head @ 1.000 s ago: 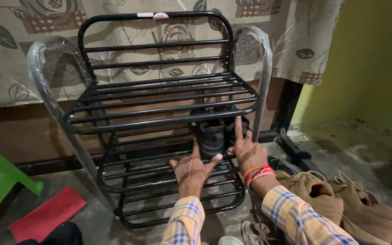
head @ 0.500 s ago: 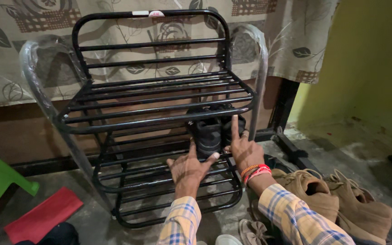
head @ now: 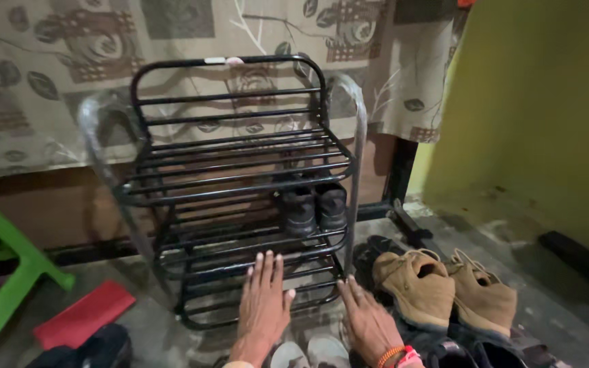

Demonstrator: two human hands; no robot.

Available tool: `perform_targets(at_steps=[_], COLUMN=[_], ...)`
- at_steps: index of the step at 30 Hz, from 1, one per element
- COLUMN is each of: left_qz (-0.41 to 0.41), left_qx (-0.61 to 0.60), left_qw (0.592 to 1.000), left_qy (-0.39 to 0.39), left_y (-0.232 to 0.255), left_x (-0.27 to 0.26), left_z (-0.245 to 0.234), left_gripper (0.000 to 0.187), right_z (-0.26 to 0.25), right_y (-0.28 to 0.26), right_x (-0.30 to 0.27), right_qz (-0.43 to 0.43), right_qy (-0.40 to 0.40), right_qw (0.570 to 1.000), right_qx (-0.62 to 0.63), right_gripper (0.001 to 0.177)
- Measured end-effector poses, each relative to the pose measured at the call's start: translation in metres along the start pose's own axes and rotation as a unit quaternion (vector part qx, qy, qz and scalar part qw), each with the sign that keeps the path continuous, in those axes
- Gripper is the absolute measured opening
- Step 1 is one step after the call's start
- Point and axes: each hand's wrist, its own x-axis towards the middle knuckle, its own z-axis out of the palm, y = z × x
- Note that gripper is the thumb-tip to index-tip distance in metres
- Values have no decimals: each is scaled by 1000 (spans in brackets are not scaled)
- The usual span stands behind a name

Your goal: The person sits on the floor and cleans several pairs of shoes using a cloth and a green brush. They wipe and scrub the shoes, then place some of them onto a metal shoe rack.

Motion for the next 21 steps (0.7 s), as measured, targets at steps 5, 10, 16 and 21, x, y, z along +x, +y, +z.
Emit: perform_targets(at_steps=[5,10,16,21], left_qz=[-65,-53,-16,-54], left_qx=[-46,-32,-17,24], left_qw=[987,993,998,988], left_qy=[-141,-98,-64,-143], left_y=[16,20,37,48], left_x=[-57,-61,-7,37], left_z=[-38,-79,-84,-38], left_gripper=[72,73,76,89], right_z=[-17,-44,-62,-55], right_y=[-34,-58,-66,-50], right_x=[-34,-30,31,78], right_qz=[31,16,2,71], right_qy=[-23,-18,-26,-98], right_qw=[998,999,999,991], right_qx=[50,45,-20,-58], right_gripper=[69,74,95,102])
